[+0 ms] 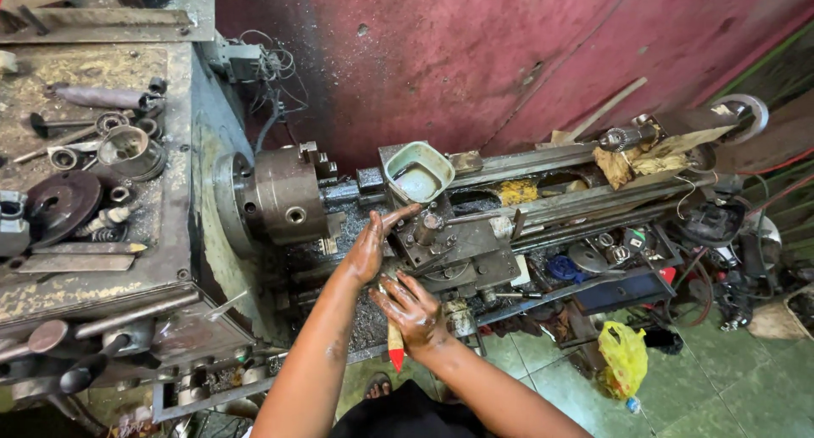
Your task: Machining a metal component on a lathe while applying lubricant with a brush
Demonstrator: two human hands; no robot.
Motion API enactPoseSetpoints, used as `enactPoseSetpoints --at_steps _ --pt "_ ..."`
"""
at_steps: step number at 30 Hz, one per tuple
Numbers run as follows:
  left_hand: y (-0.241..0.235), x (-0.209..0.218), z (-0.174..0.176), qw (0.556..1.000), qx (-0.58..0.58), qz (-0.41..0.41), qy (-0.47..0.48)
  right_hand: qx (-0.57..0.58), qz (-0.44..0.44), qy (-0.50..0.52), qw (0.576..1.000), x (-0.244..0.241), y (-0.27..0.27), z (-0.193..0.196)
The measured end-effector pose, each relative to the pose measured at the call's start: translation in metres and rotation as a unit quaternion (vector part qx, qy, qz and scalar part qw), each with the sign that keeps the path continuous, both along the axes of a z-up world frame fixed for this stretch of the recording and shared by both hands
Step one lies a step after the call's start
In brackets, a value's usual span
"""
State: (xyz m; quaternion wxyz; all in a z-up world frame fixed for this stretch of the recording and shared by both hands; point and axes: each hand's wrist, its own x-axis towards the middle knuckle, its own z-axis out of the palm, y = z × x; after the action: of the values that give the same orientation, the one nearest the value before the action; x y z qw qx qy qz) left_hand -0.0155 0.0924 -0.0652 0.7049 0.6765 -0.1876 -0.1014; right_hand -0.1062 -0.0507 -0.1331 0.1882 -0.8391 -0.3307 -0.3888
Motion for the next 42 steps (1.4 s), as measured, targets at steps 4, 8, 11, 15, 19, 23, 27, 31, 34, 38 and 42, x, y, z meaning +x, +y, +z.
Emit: enactPoseSetpoints --at_steps 4,8,11,15,19,23,27,31,34,38,42 --pt "0.001 0.003 -0.012 0.999 -0.025 -0.011 -0.022 -0.024 0.031 -0.016 0.999 0.005 -0.014 -0.025" --pt "0.003 -0.002 0.004 1.000 -0.001 -0.012 -0.014 -0.098 0.070 -0.043 0.992 0.005 -0.042 -0.058" --pt "0.005 0.001 0.001 0.999 0.014 -0.009 -0.027 -0.065 0.121 -0.010 0.990 0.008 -0.063 -0.064" --pt "0.006 -0.009 0.024 0.996 0.086 0.002 0.022 -0.006 0.167 0.001 0.986 0.015 -0.094 -0.081" --pt "0.004 0.005 -0.008 0.998 0.051 0.017 -0.041 0.052 0.111 0.068 0.990 0.023 -0.128 -0.104" --pt "0.002 0.009 -0.031 0.994 0.003 0.028 -0.109 0.123 0.027 0.101 0.987 0.026 -0.147 -0.140" --pt "-0.003 0.009 -0.037 0.991 0.000 0.036 -0.130 0.181 -0.053 0.056 0.980 -0.002 -0.102 -0.073" --pt "-0.008 0.000 -0.015 0.992 0.060 0.058 -0.091 0.419 0.053 0.310 0.852 -0.008 -0.084 -0.108" --pt "-0.012 -0.004 -0.006 0.991 0.107 0.069 -0.047 0.337 0.165 0.422 0.825 -0.019 -0.071 -0.055" --pt "-0.012 -0.004 -0.006 0.990 0.118 0.073 -0.039 0.103 0.135 0.289 0.942 -0.019 -0.065 -0.034" --pt "-0.016 -0.002 -0.012 0.988 0.121 0.084 -0.045 0.621 0.352 0.528 0.460 -0.006 -0.074 -0.075"
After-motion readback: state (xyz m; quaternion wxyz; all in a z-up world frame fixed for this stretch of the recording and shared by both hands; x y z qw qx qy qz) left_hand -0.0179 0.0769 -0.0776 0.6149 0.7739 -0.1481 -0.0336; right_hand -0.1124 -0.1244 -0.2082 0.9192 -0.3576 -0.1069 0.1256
